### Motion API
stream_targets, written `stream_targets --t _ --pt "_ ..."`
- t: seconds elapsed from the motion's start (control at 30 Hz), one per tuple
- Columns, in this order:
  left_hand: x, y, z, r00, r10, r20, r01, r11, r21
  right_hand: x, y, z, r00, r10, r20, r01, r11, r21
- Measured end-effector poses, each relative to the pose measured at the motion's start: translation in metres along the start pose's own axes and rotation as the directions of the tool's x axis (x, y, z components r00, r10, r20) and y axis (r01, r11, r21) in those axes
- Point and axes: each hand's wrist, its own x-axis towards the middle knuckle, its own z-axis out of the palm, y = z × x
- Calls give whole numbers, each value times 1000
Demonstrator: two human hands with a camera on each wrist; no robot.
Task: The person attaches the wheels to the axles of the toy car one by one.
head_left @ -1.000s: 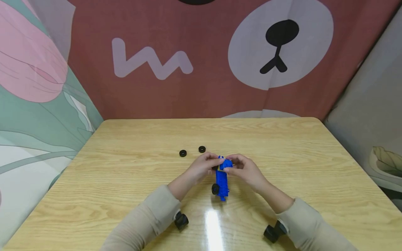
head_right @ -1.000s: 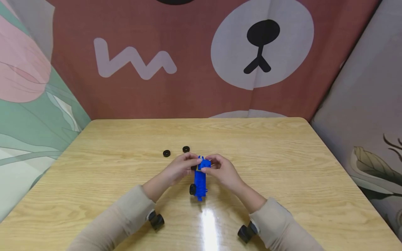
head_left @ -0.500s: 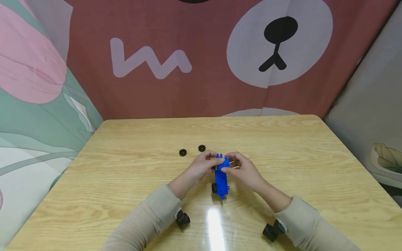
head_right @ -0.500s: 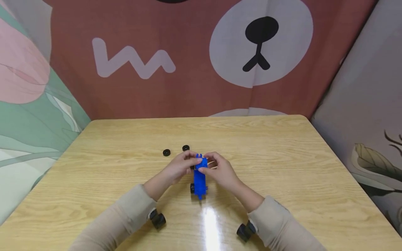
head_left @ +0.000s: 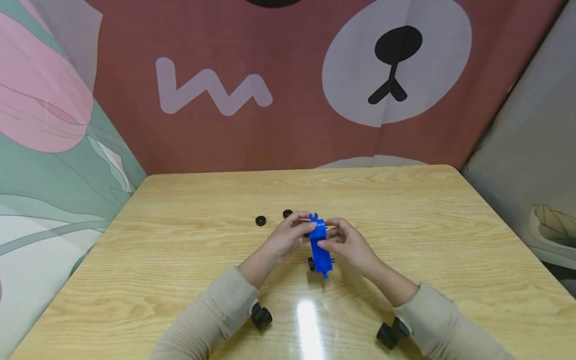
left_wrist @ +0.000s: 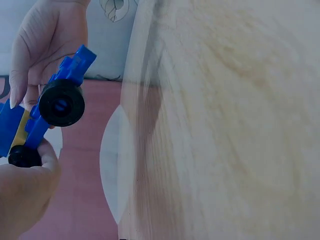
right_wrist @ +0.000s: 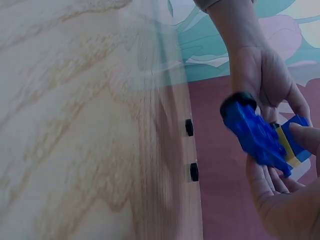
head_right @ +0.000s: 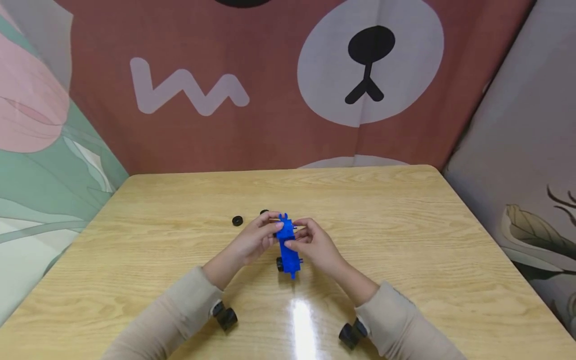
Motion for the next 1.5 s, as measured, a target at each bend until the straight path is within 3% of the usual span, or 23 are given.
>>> stream_targets --t 0.4,0.77,0.97,1.3,1.5 --pt "-2 3 -3 994 102 -29 -105 985 -134 -6 2 2 992 -15 127 12 1000 25" --pt "-8 3 -12 995 104 -6 -104 994 -27 -6 6 -5 989 -37 145 37 999 -1" --pt "-11 4 -20 997 82 0 -82 996 25 -5 6 -12 995 -35 92 32 999 31" --pt "-12 2 -26 1000 -4 -9 5 991 136 -3 9 -19 999 21 -44 -19 999 32" --pt "-13 1 -27 1000 1 26 -5 989 147 -3 9 -22 994 50 -95 -49 999 13"
